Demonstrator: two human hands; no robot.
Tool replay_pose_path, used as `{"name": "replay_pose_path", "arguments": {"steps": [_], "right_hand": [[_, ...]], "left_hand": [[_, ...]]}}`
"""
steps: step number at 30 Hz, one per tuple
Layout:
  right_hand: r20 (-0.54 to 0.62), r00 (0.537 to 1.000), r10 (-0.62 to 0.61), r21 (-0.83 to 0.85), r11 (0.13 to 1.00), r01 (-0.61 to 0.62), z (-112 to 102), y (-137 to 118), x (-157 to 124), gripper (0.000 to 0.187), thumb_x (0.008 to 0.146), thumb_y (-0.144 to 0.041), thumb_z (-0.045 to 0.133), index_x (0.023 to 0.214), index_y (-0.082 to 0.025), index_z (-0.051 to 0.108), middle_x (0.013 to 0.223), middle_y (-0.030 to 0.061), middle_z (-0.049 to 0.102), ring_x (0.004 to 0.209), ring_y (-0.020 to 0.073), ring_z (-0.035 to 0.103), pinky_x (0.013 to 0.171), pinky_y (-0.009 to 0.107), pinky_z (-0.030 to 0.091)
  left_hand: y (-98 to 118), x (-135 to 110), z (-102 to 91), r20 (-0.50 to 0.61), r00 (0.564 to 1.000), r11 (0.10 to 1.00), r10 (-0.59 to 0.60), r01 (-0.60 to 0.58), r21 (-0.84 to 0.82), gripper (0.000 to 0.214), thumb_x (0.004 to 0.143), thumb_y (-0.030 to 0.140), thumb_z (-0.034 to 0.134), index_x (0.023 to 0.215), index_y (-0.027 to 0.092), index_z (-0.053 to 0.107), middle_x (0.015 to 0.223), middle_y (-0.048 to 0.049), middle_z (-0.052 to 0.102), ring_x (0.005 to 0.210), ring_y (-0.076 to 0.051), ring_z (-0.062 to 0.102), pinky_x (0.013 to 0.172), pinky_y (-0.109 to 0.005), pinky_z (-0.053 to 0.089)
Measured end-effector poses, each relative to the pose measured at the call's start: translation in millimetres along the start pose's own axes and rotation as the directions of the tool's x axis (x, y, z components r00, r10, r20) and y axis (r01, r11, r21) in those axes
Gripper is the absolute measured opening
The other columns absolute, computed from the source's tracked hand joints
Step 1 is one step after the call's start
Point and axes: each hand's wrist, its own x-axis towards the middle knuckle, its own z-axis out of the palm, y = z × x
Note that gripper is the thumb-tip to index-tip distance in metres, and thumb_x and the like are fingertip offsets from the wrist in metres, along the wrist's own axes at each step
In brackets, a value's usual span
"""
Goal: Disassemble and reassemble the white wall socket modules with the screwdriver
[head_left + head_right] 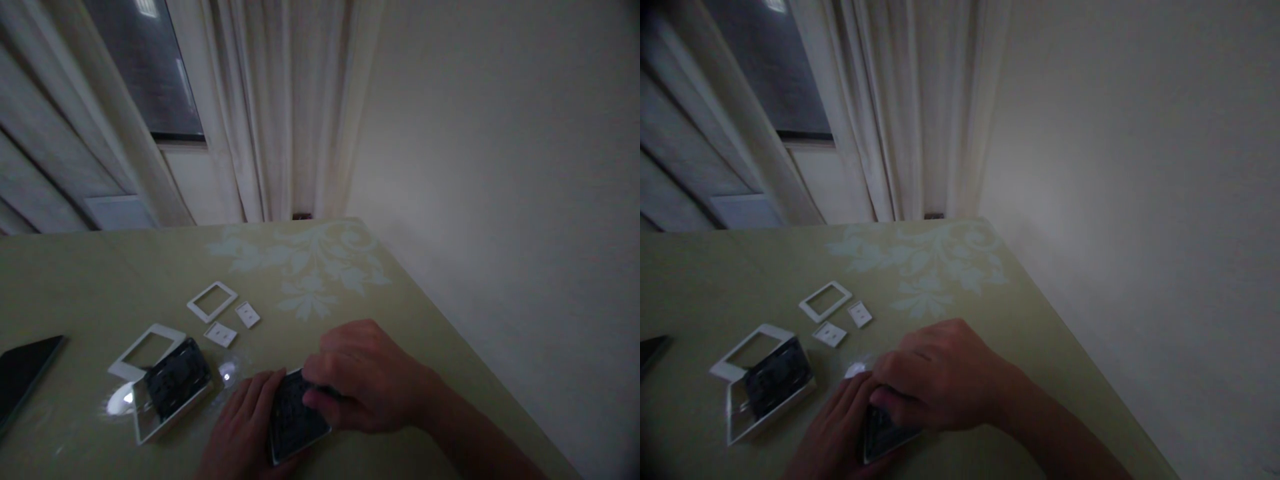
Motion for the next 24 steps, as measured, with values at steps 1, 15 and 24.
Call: {"name": "replay_pose_path", "arguments": {"steps": [1, 15, 24], "right_hand": [[0.013, 0.999, -0.032, -0.006, 0.999, 0.032, -0.8, -0.4, 0.4, 0.031, 0.116, -0.040, 0.037, 0.102, -0.023, 0.058, 0.074, -0.0039, 0.066, 0.063, 0.0130, 0.053, 0.060, 0.030, 0.032], [0.070, 0.994, -0.083, 0.105, 0.992, 0.075, -8.4, 2.7, 1.2, 0.034, 0.117, -0.038, 0.035, 0.100, -0.021, 0.060, 0.078, -0.0017, 0.065, 0.068, 0.0141, 0.054, 0.065, 0.029, 0.037], [-0.135, 0.975, 0.179, -0.168, 0.965, -0.200, 0.4, -10.4, 2.0, 0.036, 0.112, -0.038, 0.053, 0.082, -0.018, 0.062, 0.065, -0.0035, 0.060, 0.054, 0.0112, 0.047, 0.057, 0.030, 0.032]], "left_hand": [[0.2, -0.5, 0.2, 0.002, 1.000, 1.000, -0.002, 0.002, -0.008, 0.088, 0.078, 0.053, 0.091, 0.151, 0.030, 0.047, 0.129, -0.0094, 0.077, 0.113, -0.035, 0.076, 0.093, -0.045, 0.066], [-1.9, 10.5, -12.8, 0.122, 0.991, 0.981, -0.046, 0.068, -0.184, 0.087, 0.080, 0.046, 0.091, 0.152, 0.034, 0.044, 0.140, -0.0099, 0.071, 0.123, -0.037, 0.070, 0.104, -0.051, 0.059], [20.9, -2.2, 7.5, 0.005, 0.983, 0.982, -0.185, 0.186, -0.028, 0.085, 0.078, 0.045, 0.090, 0.149, 0.030, 0.046, 0.135, -0.0107, 0.071, 0.119, -0.039, 0.070, 0.099, -0.055, 0.060]]}}
